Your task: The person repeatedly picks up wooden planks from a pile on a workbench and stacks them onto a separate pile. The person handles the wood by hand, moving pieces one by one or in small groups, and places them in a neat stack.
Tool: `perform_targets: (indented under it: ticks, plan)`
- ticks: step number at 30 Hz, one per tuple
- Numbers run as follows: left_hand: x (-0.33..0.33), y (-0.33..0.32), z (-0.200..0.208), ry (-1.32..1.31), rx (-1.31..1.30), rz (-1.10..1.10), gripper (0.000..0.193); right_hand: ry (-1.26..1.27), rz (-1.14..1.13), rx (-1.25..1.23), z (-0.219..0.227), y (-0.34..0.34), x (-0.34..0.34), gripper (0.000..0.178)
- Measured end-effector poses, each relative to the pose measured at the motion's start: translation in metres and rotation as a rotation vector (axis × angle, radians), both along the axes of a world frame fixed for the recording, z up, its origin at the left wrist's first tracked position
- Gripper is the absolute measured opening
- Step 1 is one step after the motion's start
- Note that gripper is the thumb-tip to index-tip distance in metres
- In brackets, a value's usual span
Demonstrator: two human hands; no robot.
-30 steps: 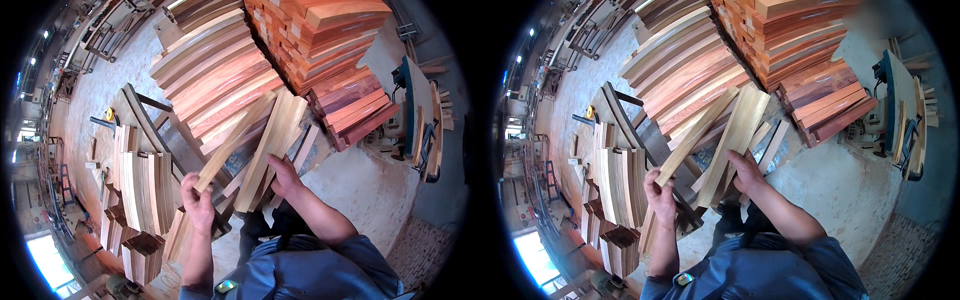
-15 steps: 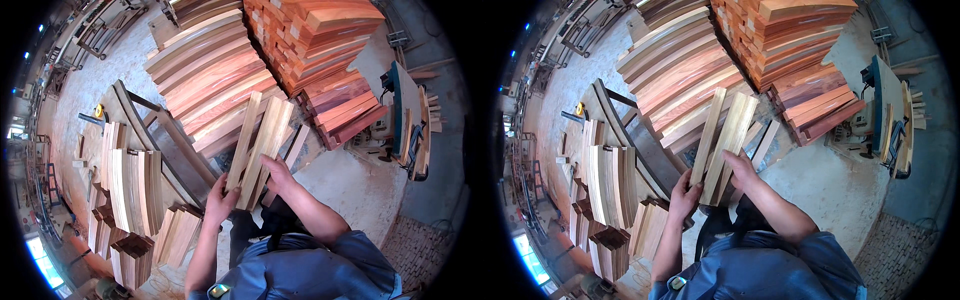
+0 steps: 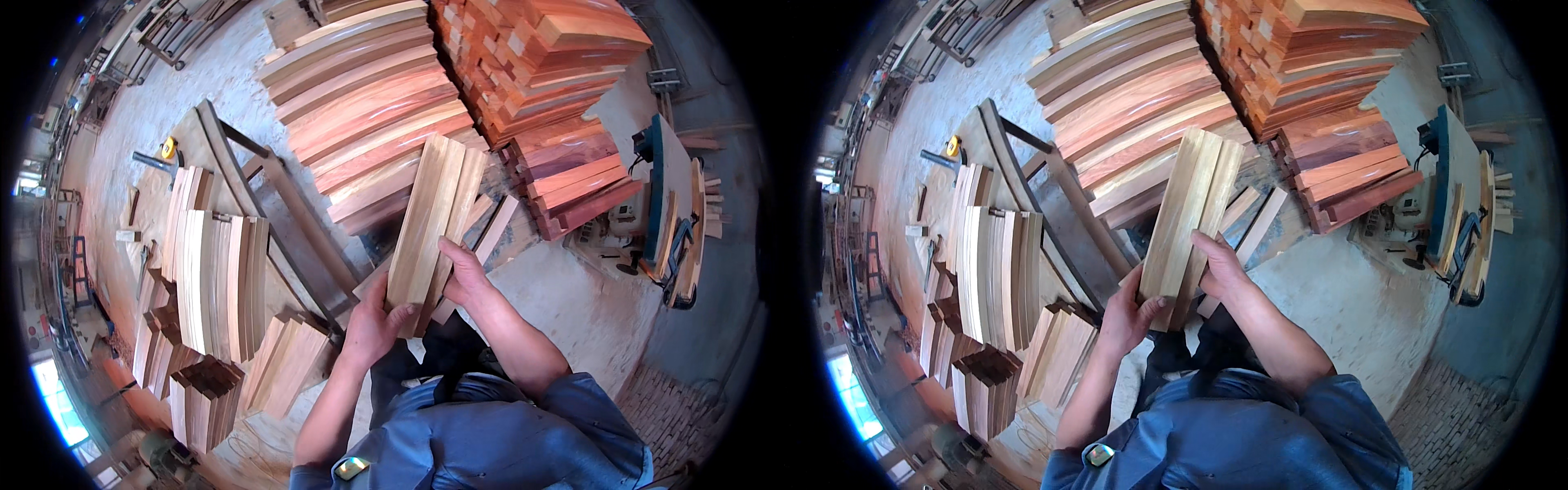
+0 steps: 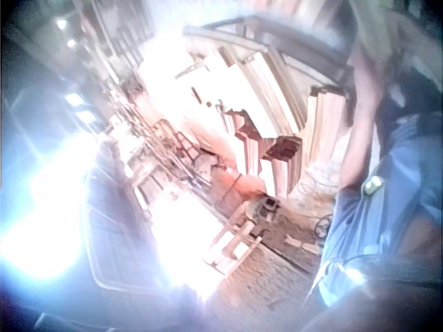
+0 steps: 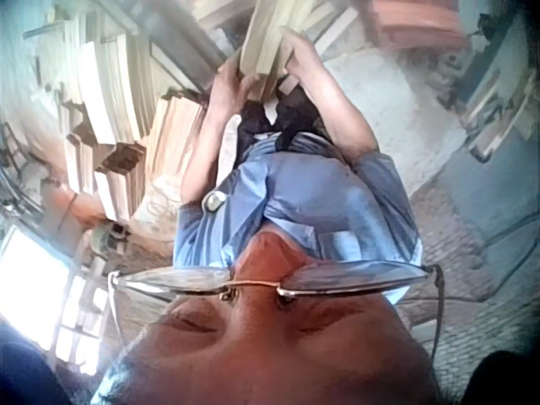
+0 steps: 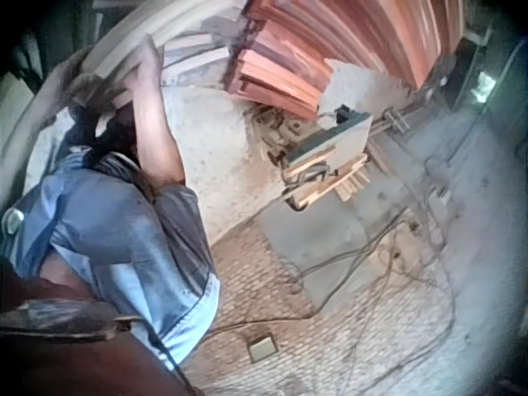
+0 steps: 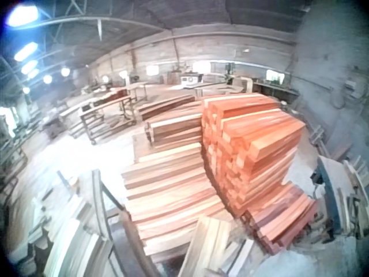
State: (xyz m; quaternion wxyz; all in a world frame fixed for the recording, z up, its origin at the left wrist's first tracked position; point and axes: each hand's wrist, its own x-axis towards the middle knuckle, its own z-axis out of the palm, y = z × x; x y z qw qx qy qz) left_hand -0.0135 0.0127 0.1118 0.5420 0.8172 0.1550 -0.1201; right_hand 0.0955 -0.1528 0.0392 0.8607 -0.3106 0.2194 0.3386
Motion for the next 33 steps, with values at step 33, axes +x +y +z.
perform_targets:
  ticks: [33]
  plan:
    - [-0.162, 0.263, 0.011, -0.023, 1.01, 0.412, 0.059, -0.201, 0.188, -0.159, 0.046, 0.089, -0.099, 0.029]
